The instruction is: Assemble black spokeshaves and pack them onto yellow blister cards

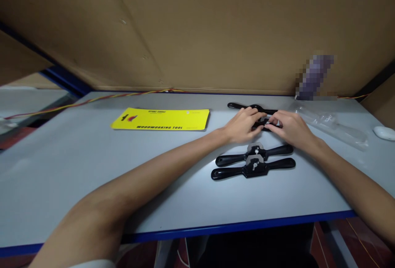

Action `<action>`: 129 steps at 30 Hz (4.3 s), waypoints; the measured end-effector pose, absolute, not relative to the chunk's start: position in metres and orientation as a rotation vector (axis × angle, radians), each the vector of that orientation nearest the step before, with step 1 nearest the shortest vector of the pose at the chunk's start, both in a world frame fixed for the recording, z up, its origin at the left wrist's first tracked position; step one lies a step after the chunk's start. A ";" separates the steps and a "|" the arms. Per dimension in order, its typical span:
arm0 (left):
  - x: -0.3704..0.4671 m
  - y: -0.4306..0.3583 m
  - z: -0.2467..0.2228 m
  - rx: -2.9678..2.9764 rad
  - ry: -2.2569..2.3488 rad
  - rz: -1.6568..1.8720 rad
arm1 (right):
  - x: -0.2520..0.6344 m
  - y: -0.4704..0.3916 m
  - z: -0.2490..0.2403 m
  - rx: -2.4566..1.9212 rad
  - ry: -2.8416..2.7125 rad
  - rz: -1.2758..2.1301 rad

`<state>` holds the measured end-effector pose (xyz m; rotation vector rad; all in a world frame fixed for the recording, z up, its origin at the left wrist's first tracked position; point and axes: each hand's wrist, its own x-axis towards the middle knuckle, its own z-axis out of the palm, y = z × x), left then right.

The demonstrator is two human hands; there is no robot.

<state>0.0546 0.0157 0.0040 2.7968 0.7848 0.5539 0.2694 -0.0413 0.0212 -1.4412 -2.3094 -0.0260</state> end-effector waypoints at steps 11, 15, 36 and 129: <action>0.053 0.017 0.002 2.798 0.793 0.556 | 0.261 -0.054 0.032 -1.526 -2.577 -0.090; 0.053 0.016 0.004 2.786 0.798 0.546 | 0.263 -0.056 0.034 -1.451 -2.581 -0.091; 0.052 0.015 0.004 2.766 0.811 0.545 | 0.271 -0.055 0.039 -1.558 -2.503 -0.099; 0.055 0.011 0.012 2.882 0.833 0.425 | 0.214 -0.059 0.044 -2.119 -2.302 -0.099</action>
